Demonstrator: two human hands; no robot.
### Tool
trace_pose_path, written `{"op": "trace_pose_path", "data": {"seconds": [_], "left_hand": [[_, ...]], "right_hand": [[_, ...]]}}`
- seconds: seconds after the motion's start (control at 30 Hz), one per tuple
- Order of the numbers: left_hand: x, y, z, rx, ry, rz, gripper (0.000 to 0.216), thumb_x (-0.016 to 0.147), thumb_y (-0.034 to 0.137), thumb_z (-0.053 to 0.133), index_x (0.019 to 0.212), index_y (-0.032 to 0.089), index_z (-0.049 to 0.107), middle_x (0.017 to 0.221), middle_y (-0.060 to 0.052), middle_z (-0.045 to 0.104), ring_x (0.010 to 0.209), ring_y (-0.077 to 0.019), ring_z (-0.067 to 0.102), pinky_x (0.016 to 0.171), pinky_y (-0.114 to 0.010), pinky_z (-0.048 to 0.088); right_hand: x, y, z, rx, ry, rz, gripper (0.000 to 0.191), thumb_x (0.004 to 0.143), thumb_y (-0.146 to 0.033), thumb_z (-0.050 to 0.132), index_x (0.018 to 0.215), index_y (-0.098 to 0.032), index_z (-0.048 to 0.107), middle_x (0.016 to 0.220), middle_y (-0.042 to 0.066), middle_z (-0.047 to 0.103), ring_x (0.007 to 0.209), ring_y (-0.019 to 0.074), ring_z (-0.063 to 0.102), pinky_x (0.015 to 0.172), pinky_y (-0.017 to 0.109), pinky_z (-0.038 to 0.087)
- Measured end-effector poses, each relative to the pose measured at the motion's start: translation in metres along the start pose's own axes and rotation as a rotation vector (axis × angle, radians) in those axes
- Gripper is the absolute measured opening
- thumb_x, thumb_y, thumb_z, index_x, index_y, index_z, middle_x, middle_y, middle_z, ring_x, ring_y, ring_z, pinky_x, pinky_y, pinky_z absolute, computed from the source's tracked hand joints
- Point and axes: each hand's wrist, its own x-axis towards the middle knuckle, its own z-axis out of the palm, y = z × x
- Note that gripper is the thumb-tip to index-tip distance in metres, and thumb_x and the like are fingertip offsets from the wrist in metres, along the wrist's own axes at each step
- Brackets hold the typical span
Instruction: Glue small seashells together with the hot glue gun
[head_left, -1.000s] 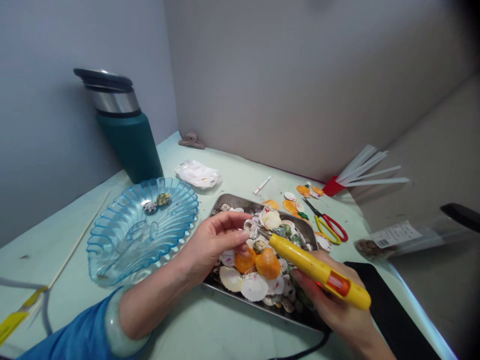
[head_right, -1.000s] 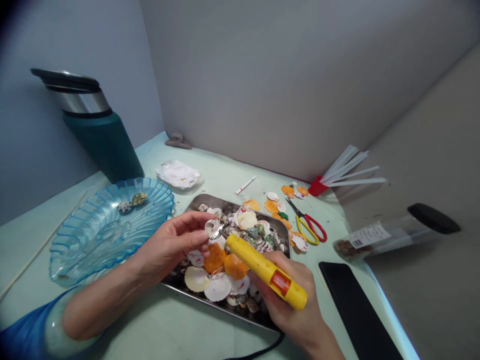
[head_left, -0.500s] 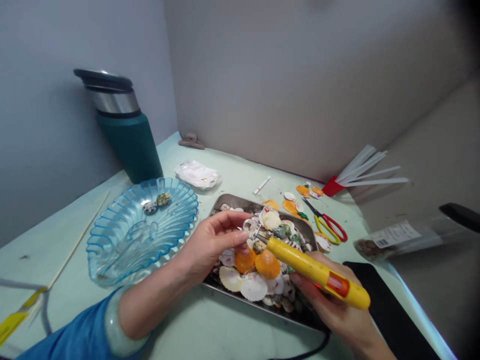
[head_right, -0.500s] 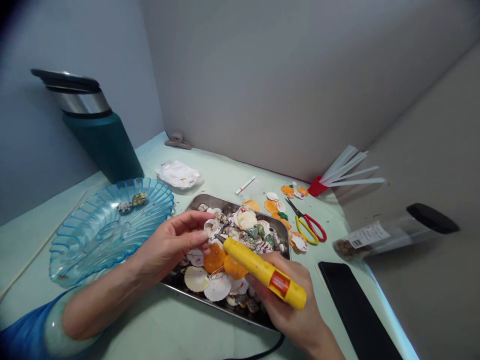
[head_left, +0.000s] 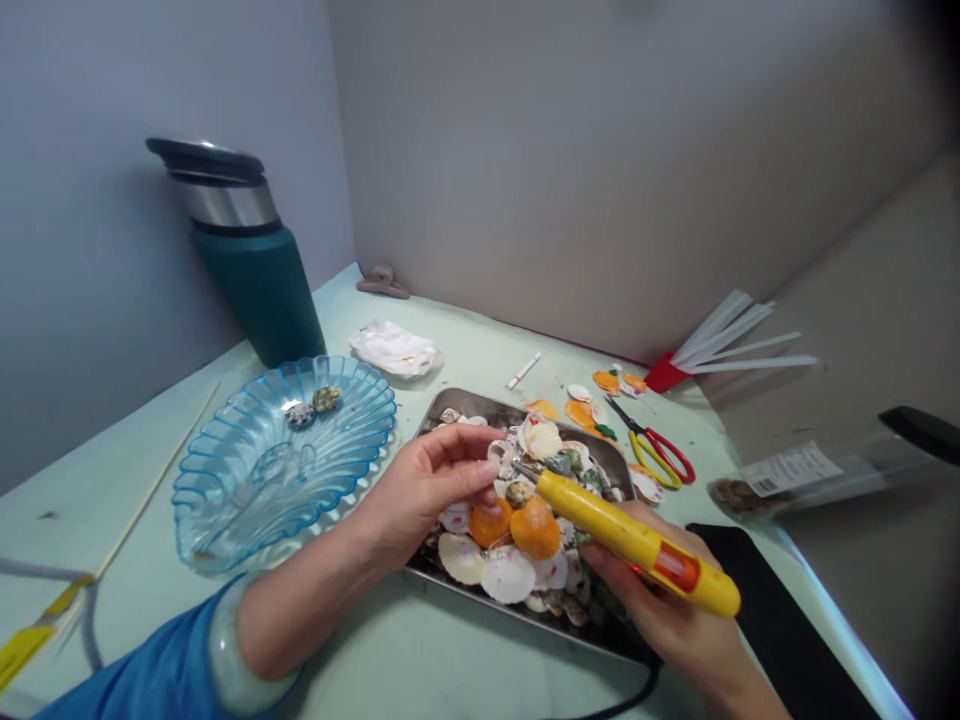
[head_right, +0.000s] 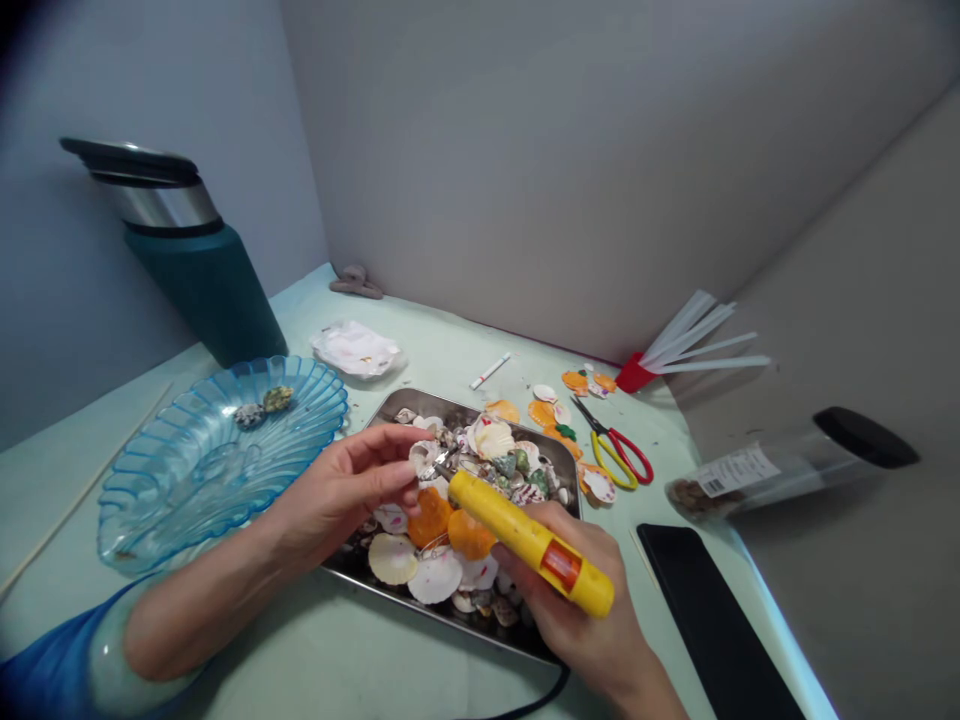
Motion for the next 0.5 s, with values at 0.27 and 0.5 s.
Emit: {"op": "trace_pose_path", "data": {"seconds": [0.27, 0.5], "left_hand": [[-0.0003, 0.0005, 0.0004, -0.003, -0.006, -0.009, 0.031, 0.074, 0.028, 0.075, 0.103, 0.019, 0.066, 0.083, 0.000, 0.064, 0.061, -0.0077, 0.061, 0.063, -0.022, 0.048], [-0.0004, 0.0015, 0.0014, 0.003, -0.002, -0.012, 0.031, 0.073, 0.028, 0.075, 0.102, 0.020, 0.067, 0.084, 0.000, 0.064, 0.061, -0.0079, 0.060, 0.063, -0.023, 0.048]], "right_hand": [[-0.0024, -0.0006, -0.0018, 0.045, -0.040, 0.025, 0.009, 0.085, -0.022, 0.062, 0.076, -0.021, 0.058, 0.064, -0.003, 0.060, 0.051, 0.0116, 0.057, 0.046, 0.023, 0.046], [-0.0007, -0.0005, -0.0008, 0.019, -0.002, 0.041, 0.012, 0.085, -0.021, 0.062, 0.074, -0.021, 0.057, 0.062, -0.003, 0.059, 0.049, 0.0116, 0.056, 0.045, 0.023, 0.046]]}}
